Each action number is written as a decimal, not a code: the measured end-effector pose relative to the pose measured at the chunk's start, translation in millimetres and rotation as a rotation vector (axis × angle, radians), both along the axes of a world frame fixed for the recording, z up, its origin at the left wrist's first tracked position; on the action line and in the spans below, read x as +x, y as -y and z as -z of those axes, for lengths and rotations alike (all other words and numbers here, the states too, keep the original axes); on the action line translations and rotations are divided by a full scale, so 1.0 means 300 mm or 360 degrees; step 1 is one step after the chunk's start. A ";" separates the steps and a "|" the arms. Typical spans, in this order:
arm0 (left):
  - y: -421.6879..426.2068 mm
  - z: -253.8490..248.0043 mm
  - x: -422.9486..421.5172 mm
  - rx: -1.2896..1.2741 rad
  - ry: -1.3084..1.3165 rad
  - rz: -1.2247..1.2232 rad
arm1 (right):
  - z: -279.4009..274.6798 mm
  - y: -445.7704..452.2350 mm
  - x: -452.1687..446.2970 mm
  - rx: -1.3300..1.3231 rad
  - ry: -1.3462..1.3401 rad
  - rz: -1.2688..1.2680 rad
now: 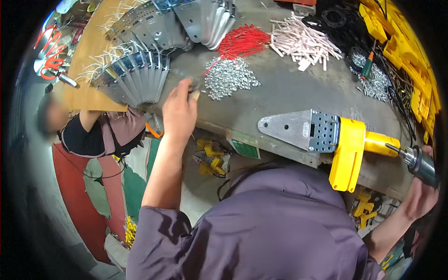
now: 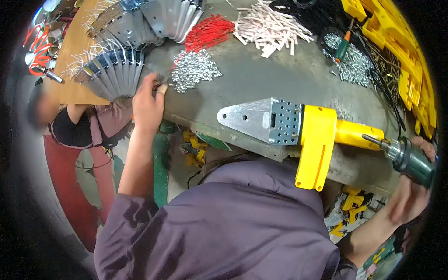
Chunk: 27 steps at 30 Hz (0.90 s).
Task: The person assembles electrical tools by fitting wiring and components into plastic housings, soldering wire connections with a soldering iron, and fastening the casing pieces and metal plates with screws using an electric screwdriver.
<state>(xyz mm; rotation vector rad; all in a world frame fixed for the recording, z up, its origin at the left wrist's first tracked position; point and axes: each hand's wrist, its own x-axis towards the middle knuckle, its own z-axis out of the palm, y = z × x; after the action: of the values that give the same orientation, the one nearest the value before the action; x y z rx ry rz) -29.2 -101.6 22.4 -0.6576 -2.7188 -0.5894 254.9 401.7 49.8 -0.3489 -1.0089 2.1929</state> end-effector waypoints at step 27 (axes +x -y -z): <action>-0.567 0.024 0.304 0.0717 0.0638 0.1346 | 0.024 0.244 -0.140 -0.0751 -0.0581 -0.0332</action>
<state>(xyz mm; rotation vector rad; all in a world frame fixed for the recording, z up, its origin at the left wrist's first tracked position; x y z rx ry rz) 61.9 68.5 15.3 -1.6983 -2.3656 -1.6038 213.0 328.4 42.7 -0.0437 -0.3361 2.5536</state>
